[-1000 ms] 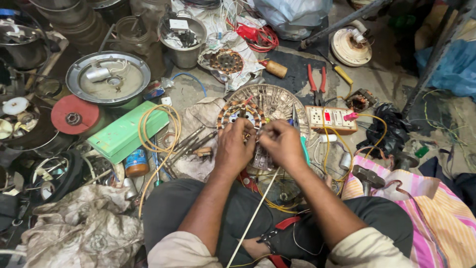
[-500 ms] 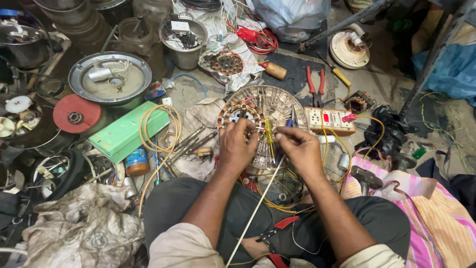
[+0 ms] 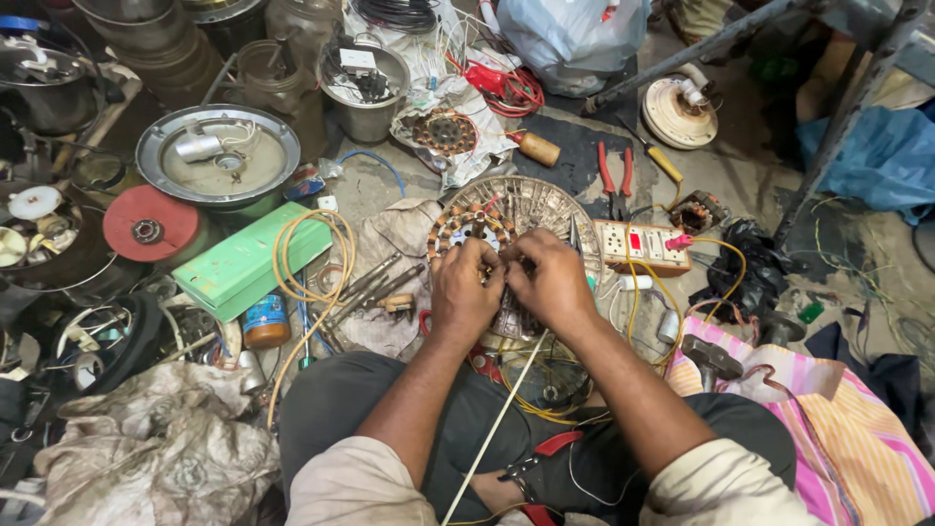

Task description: The person works on a ceiling fan motor, using a screwdriver to tighten components and handling wires and pliers while sitting on the floor.

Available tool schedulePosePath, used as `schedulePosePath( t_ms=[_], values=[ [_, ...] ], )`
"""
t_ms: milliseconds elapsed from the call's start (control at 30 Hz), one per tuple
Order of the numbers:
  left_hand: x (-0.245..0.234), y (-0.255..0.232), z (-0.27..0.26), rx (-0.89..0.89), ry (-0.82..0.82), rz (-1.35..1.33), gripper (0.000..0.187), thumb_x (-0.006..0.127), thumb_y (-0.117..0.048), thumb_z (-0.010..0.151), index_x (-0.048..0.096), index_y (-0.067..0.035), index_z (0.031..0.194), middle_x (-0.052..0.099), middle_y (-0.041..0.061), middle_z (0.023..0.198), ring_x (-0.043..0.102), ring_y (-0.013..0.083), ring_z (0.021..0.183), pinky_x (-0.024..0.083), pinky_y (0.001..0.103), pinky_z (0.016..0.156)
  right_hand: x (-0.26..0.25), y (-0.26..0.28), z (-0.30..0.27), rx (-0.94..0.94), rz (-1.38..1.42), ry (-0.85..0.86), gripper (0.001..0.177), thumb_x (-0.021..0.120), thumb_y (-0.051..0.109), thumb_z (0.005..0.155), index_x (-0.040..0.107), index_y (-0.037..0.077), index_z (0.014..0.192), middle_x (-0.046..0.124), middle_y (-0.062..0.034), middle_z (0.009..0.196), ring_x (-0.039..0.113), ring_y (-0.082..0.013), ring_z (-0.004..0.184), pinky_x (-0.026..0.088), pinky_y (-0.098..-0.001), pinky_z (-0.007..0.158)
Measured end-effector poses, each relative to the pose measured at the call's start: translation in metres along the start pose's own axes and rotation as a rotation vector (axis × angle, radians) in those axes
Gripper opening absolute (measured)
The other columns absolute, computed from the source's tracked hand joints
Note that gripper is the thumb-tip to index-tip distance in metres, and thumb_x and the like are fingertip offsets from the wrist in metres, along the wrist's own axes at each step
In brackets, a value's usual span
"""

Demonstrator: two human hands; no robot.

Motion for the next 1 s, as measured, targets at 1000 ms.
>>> schedulePosePath(
  t_ms=[1000],
  values=[
    [-0.002,-0.001,0.0,0.054,0.004,-0.002,0.026,0.078,-0.008,0.079,0.059,-0.01,0.096,0.068,0.006,0.087,0.064,0.0315,0.089,0.043,0.047,0.085,0.007,-0.013,0.012,0.073,-0.045,0.133,0.013,0.073,0.006,0.081,0.072,0.005,0.094,0.072,-0.0167,0.093,0.071,-0.0351,0.086,0.057,-0.042,0.077]
  ],
)
Point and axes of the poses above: each hand's wrist, its own z-axis towards the middle knuckle, its own x-axis out of the palm, y = z × x, the point moved 3 cm from there along z, towards the middle knuckle
